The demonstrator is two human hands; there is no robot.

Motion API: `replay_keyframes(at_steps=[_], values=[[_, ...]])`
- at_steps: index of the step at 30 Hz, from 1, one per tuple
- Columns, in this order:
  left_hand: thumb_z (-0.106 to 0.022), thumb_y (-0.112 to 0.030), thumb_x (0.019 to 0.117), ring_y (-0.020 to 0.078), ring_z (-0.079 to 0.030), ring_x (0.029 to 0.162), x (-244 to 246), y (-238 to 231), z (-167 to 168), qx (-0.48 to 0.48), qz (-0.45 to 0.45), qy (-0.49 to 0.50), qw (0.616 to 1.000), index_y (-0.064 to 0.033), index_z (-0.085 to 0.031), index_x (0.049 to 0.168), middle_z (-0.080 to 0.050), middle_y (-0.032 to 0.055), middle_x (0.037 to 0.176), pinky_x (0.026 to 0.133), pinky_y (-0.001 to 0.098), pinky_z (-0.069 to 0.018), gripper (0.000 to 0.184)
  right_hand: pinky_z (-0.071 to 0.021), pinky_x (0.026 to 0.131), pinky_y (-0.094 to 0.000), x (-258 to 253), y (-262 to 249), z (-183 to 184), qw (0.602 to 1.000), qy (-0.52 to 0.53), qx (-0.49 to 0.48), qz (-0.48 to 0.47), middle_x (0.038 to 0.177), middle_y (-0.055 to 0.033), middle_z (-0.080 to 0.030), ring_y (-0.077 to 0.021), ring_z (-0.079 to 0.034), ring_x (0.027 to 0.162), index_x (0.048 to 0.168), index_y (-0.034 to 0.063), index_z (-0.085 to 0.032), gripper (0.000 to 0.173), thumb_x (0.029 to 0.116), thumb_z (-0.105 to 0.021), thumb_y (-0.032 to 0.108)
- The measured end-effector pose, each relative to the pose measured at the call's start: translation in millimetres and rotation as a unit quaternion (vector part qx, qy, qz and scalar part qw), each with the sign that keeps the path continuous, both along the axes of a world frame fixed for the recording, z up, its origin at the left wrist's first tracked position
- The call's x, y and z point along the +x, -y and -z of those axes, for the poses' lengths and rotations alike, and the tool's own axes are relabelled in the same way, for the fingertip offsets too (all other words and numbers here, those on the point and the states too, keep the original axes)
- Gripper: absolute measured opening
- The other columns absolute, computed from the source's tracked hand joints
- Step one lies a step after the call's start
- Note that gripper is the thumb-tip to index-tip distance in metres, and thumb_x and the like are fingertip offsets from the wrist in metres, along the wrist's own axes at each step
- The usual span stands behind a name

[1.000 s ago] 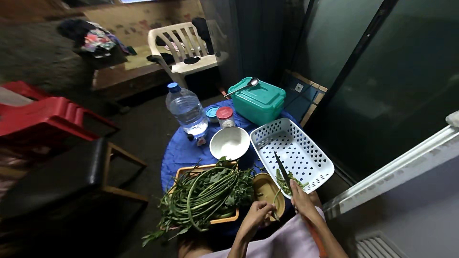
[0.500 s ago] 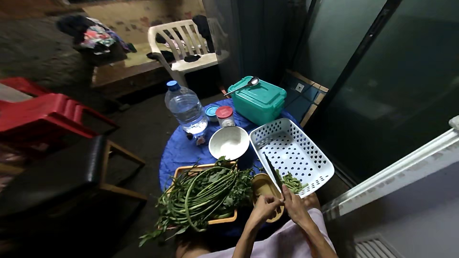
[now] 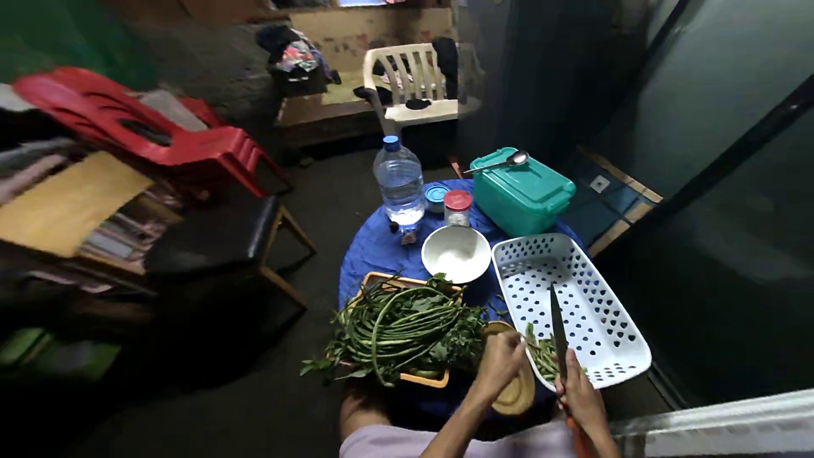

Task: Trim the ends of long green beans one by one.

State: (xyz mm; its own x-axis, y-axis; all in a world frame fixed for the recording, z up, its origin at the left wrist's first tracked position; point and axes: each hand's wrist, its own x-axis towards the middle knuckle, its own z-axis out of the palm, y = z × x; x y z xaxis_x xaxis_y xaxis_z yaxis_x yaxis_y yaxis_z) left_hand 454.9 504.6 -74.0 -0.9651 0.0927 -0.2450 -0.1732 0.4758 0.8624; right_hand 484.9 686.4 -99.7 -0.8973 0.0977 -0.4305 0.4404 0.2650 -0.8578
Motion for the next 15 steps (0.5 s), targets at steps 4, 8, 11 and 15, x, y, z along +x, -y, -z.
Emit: replay_keyframes(at_steps=[4,8,11,15], values=[[-0.058,-0.016,0.1013,0.0271,-0.067,0.114,-8,79,-2,-0.107,-0.117,-0.040,0.987,-0.0016,-0.073,0.116,-0.071,0.0160,0.118,0.104,0.0453,-0.0508,0.025,-0.0457,0.045,-0.0293,3,3,0,0.999,0.014,-0.043,0.014,0.061,-0.0006,-0.050,-0.0115,-0.048,0.046,0.136,0.0035,-0.057,0.065,0.1116,-0.016,0.048],[-0.060,-0.013,0.0988,0.0347,-0.062,0.121,-20,146,-5,-0.245,-0.167,0.019,0.955,-0.0059,-0.070,0.125,-0.061,0.0193,0.134,0.102,0.0523,-0.0508,0.029,-0.0451,0.045,-0.0275,4,5,0,0.998,0.021,-0.065,0.009,0.060,0.0008,-0.048,-0.0102,-0.047,0.046,0.133,0.0037,-0.057,0.064,0.1116,-0.014,0.047],[-0.062,-0.013,0.0977,0.0378,-0.058,0.126,-28,166,-5,-0.298,-0.160,0.091,0.937,-0.0072,-0.069,0.128,-0.053,0.0213,0.144,0.103,0.0542,-0.0497,0.031,-0.0450,0.046,-0.0273,5,9,0,0.998,0.025,-0.063,0.007,0.060,0.0011,-0.048,-0.0098,-0.047,0.046,0.130,0.0036,-0.058,0.063,0.1118,-0.016,0.046],[-0.060,-0.013,0.1001,0.0378,-0.057,0.128,-29,174,0,-0.295,-0.131,0.079,0.943,-0.0028,-0.070,0.122,-0.059,0.0208,0.137,0.105,0.0548,-0.0478,0.026,-0.0446,0.045,-0.0265,7,11,-3,0.997,0.022,-0.076,0.011,0.059,0.0015,-0.047,-0.0093,-0.046,0.045,0.126,0.0036,-0.060,0.063,0.1118,-0.016,0.046]])
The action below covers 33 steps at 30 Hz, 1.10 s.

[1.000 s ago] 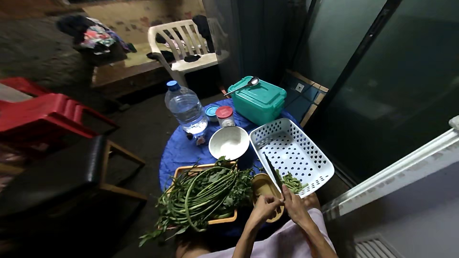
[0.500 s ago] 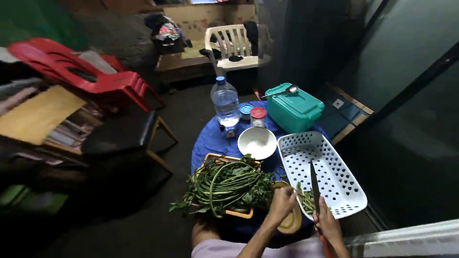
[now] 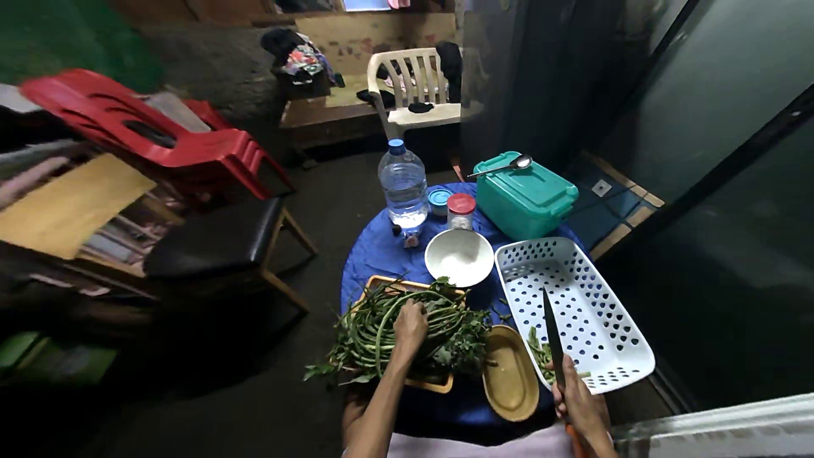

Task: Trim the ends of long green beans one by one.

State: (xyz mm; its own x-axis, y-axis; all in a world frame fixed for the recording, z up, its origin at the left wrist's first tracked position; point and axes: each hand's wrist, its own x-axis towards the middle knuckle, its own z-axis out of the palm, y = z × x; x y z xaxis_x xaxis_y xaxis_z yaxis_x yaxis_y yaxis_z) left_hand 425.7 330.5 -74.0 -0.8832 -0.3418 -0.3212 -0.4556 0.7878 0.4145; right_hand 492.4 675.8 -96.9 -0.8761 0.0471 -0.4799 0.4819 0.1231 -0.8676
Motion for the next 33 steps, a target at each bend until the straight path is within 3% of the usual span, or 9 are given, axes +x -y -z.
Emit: replay_keyframes(at_steps=[6,12,15,19,22,24,26,28,33], values=[[-0.055,-0.013,0.1045,0.0294,-0.068,0.108,14,45,-14,0.127,0.026,-0.294,0.947,0.0053,-0.068,0.118,-0.070,0.0206,0.115,0.100,0.0454,-0.0519,0.026,-0.0452,0.045,-0.0256,0,-3,5,1.000,-0.017,0.008,-0.013,0.058,0.0021,-0.049,-0.0083,-0.047,0.045,0.123,0.0040,-0.062,0.064,0.1118,-0.015,0.046],[-0.052,-0.011,0.1048,0.0073,-0.064,0.089,30,79,-102,0.206,-0.080,-0.534,0.816,0.0099,-0.058,0.121,-0.068,0.0102,0.107,0.081,0.0269,-0.0543,0.028,-0.0439,0.043,-0.0247,2,2,5,1.000,-0.021,-0.004,-0.020,0.055,0.0035,-0.048,-0.0072,-0.046,0.043,0.117,0.0031,-0.064,0.066,0.1114,-0.015,0.047],[-0.054,-0.015,0.1048,0.0018,-0.065,0.088,37,93,-145,0.234,-0.076,-0.631,0.736,-0.0047,-0.057,0.126,-0.069,-0.0040,0.112,0.076,0.0210,-0.0551,0.023,-0.0450,0.043,-0.0256,3,2,6,0.999,-0.021,-0.006,-0.031,0.056,0.0030,-0.048,-0.0079,-0.047,0.043,0.113,0.0033,-0.065,0.069,0.1108,-0.014,0.049],[-0.056,-0.014,0.1047,0.0052,-0.067,0.097,51,76,-204,0.237,0.017,-0.725,0.646,-0.0170,-0.061,0.122,-0.071,-0.0085,0.113,0.082,0.0213,-0.0563,0.018,-0.0497,0.047,-0.0285,5,5,4,1.000,-0.015,0.003,-0.017,0.056,0.0024,-0.049,-0.0093,-0.050,0.045,0.101,0.0031,-0.065,0.069,0.1105,-0.017,0.051],[-0.054,-0.026,0.1072,0.0053,-0.068,0.095,68,47,-220,0.194,0.055,-0.705,0.680,-0.0235,-0.056,0.125,-0.069,-0.0137,0.105,0.086,0.0260,-0.0590,0.018,-0.0546,0.053,-0.0317,7,7,3,0.999,-0.042,0.003,-0.011,0.057,0.0018,-0.051,-0.0109,-0.055,0.049,0.096,0.0022,-0.064,0.068,0.1110,-0.018,0.049],[-0.054,-0.033,0.1070,0.0029,-0.067,0.075,78,16,-209,0.230,0.068,-0.644,0.726,-0.0254,-0.058,0.125,-0.069,-0.0131,0.094,0.068,0.0227,-0.0597,0.020,-0.0555,0.057,-0.0301,7,8,1,0.997,-0.071,-0.011,-0.011,0.056,0.0037,-0.053,-0.0093,-0.056,0.050,0.093,0.0035,-0.065,0.068,0.1115,-0.014,0.046],[-0.054,-0.023,0.1057,0.0009,-0.060,0.061,86,-20,-186,0.278,0.061,-0.546,0.788,-0.0121,-0.059,0.117,-0.066,-0.0081,0.086,0.054,0.0197,-0.0550,0.017,-0.0573,0.059,-0.0296,7,11,-9,0.995,-0.091,-0.038,-0.008,0.056,0.0051,-0.053,-0.0083,-0.057,0.051,0.095,0.0028,-0.065,0.067,0.1119,-0.013,0.041],[-0.056,-0.016,0.1031,0.0011,-0.054,0.056,89,-47,-153,0.320,0.044,-0.441,0.837,0.0002,-0.063,0.113,-0.064,-0.0023,0.083,0.050,0.0198,-0.0485,0.020,-0.0565,0.054,-0.0258,8,15,-24,0.991,-0.115,-0.073,-0.005,0.054,0.0073,-0.053,-0.0055,-0.056,0.048,0.102,0.0018,-0.064,0.065,0.1117,-0.011,0.038],[-0.061,-0.016,0.1007,0.0010,-0.050,0.051,97,-87,-96,0.376,0.027,-0.300,0.876,-0.0051,-0.069,0.105,-0.066,-0.0024,0.081,0.047,0.0180,-0.0438,0.015,-0.0518,0.048,-0.0237,7,25,-49,0.966,-0.216,-0.144,-0.009,0.056,0.0096,-0.053,-0.0037,-0.052,0.045,0.121,0.0030,-0.060,0.069,0.1085,-0.011,0.050]])
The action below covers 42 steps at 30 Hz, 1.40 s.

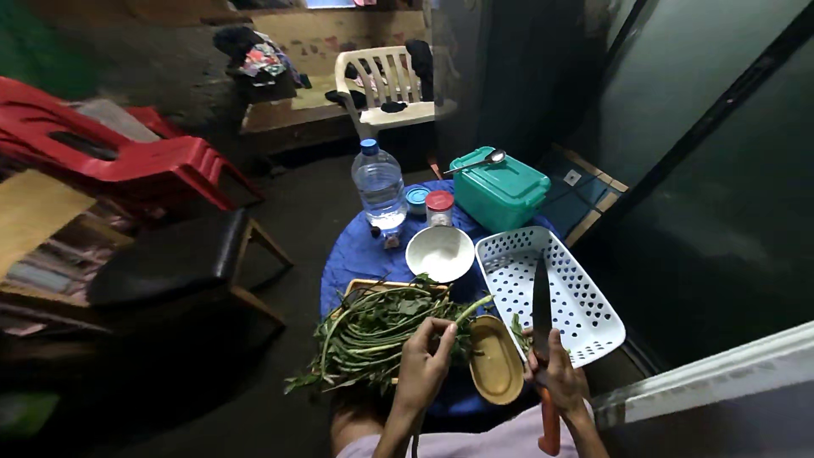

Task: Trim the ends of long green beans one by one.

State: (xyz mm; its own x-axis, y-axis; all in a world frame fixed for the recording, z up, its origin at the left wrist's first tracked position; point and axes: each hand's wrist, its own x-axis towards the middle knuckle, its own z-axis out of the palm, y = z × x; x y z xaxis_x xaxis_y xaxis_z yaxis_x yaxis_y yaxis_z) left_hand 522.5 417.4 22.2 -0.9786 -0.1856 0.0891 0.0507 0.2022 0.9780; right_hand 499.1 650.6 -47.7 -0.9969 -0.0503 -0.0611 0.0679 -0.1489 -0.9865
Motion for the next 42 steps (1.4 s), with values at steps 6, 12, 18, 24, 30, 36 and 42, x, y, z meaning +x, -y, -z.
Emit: replay_keyframes(at_steps=[6,12,18,24,30,36,42], values=[[-0.063,-0.017,0.1002,0.0030,-0.052,0.050,4,-14,13,0.004,0.038,0.078,0.996,-0.0052,-0.070,0.104,-0.067,-0.0009,0.078,0.047,0.0195,-0.0461,0.014,-0.0509,0.048,-0.0228,-4,23,-22,0.996,-0.087,0.016,-0.014,0.062,0.0103,-0.054,-0.0023,-0.051,0.048,0.140,-0.0021,-0.050,0.086,0.1014,-0.026,0.071],[-0.063,-0.016,0.1008,0.0054,-0.054,0.050,6,-17,22,0.024,0.038,0.127,0.991,-0.0044,-0.070,0.102,-0.067,0.0011,0.078,0.047,0.0211,-0.0473,0.013,-0.0531,0.055,-0.0356,-22,46,-7,0.967,-0.076,0.230,-0.072,0.068,-0.0020,-0.059,-0.0127,-0.054,0.053,0.126,0.0038,-0.065,0.066,0.1093,-0.022,0.051],[-0.060,-0.019,0.1043,0.0102,-0.062,0.052,13,-3,47,0.047,0.036,0.229,0.972,-0.0008,-0.070,0.109,-0.071,0.0047,0.079,0.051,0.0257,-0.0560,0.021,-0.0543,0.079,-0.0528,-56,74,16,0.933,0.005,0.350,-0.084,0.085,-0.0164,-0.068,-0.0304,-0.068,0.081,0.116,0.0021,-0.068,0.071,0.1099,-0.018,0.052],[-0.057,-0.021,0.1064,0.0103,-0.060,0.046,10,-2,70,0.029,-0.030,0.252,0.967,0.0009,-0.071,0.102,-0.068,0.0045,0.069,0.047,0.0253,-0.0537,0.026,-0.0503,0.091,-0.0561,-89,107,12,0.915,0.154,0.355,-0.115,0.105,-0.0248,-0.068,-0.0375,-0.067,0.099,0.123,-0.0017,-0.067,0.074,0.1104,-0.017,0.052],[-0.058,-0.021,0.1063,0.0107,-0.059,0.046,9,0,71,0.034,-0.043,0.254,0.966,0.0008,-0.072,0.102,-0.067,0.0046,0.067,0.047,0.0257,-0.0537,0.026,-0.0483,0.097,-0.0567,-108,107,27,0.902,0.190,0.363,-0.136,0.116,-0.0273,-0.066,-0.0394,-0.065,0.109,0.122,-0.0058,-0.065,0.082,0.1092,-0.011,0.055],[-0.056,-0.020,0.1070,0.0097,-0.058,0.048,6,15,70,0.037,-0.050,0.270,0.961,0.0016,-0.072,0.104,-0.067,0.0043,0.068,0.048,0.0249,-0.0523,0.027,-0.0529,0.084,-0.0541,-113,93,36,0.912,0.176,0.338,-0.151,0.116,-0.0248,-0.065,-0.0356,-0.066,0.092,0.154,0.0100,-0.039,0.067,0.1096,-0.018,0.055],[-0.057,-0.021,0.1064,0.0085,-0.057,0.048,-5,5,74,0.055,-0.008,0.294,0.954,0.0009,-0.072,0.104,-0.065,0.0031,0.067,0.048,0.0237,-0.0512,0.026,-0.0527,0.065,-0.0436,-78,77,21,0.933,0.136,0.280,-0.179,0.080,-0.0107,-0.060,-0.0231,-0.057,0.063,0.155,0.0186,-0.043,0.066,0.1088,-0.017,0.057]])
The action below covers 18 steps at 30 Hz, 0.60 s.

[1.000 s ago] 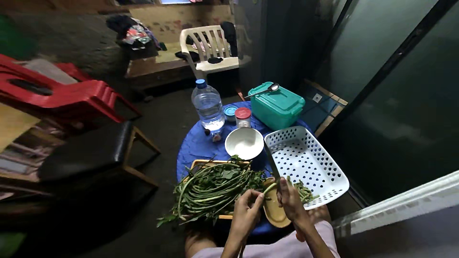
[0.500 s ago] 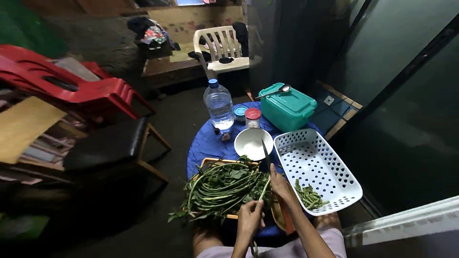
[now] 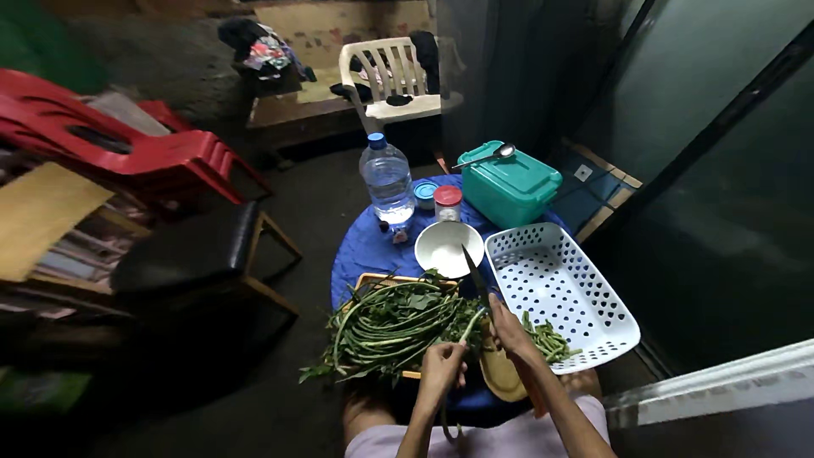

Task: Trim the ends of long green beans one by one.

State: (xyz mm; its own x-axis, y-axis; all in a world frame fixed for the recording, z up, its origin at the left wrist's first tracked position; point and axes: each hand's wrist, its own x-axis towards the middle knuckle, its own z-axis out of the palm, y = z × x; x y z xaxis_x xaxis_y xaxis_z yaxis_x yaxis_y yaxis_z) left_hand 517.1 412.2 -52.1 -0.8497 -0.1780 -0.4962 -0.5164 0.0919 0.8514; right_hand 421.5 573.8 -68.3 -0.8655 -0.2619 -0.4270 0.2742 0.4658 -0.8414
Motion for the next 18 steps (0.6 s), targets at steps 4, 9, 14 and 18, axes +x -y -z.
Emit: replay_keyframes(at_steps=[4,9,14,18], values=[[-0.055,-0.020,0.1068,0.0063,-0.053,0.049,5,-22,-4,0.069,0.060,-0.017,0.996,-0.0004,-0.071,0.107,-0.062,0.0002,0.068,0.049,0.0222,-0.0475,0.026,-0.0478,0.054,-0.0366,29,-22,4,0.999,-0.014,-0.035,-0.036,0.066,-0.0016,-0.051,-0.0156,-0.050,0.053,0.126,0.0104,-0.062,0.069,0.1082,-0.015,0.057],[-0.052,-0.022,0.1081,0.0048,-0.053,0.052,20,-34,6,0.132,0.081,-0.022,0.988,-0.0014,-0.069,0.114,-0.061,-0.0017,0.070,0.050,0.0210,-0.0474,0.027,-0.0493,0.058,-0.0390,45,-53,8,0.998,-0.062,-0.004,0.003,0.069,-0.0034,-0.052,-0.0171,-0.051,0.056,0.124,0.0052,-0.061,0.067,0.1093,-0.016,0.053],[-0.053,-0.024,0.1070,0.0049,-0.052,0.055,37,-38,13,0.086,0.135,-0.053,0.986,-0.0029,-0.068,0.117,-0.059,-0.0024,0.072,0.054,0.0223,-0.0474,0.028,-0.0462,0.054,-0.0353,52,-70,15,0.995,-0.062,-0.016,0.078,0.065,-0.0012,-0.049,-0.0143,-0.047,0.053,0.119,0.0037,-0.063,0.068,0.1102,-0.014,0.050],[-0.052,-0.024,0.1070,0.0048,-0.053,0.058,41,-39,22,0.061,0.157,-0.067,0.983,-0.0037,-0.067,0.121,-0.059,-0.0026,0.075,0.057,0.0227,-0.0478,0.029,-0.0455,0.051,-0.0327,57,-75,18,0.992,-0.052,-0.043,0.106,0.062,0.0007,-0.046,-0.0124,-0.046,0.050,0.113,0.0048,-0.063,0.067,0.1099,-0.015,0.051]])
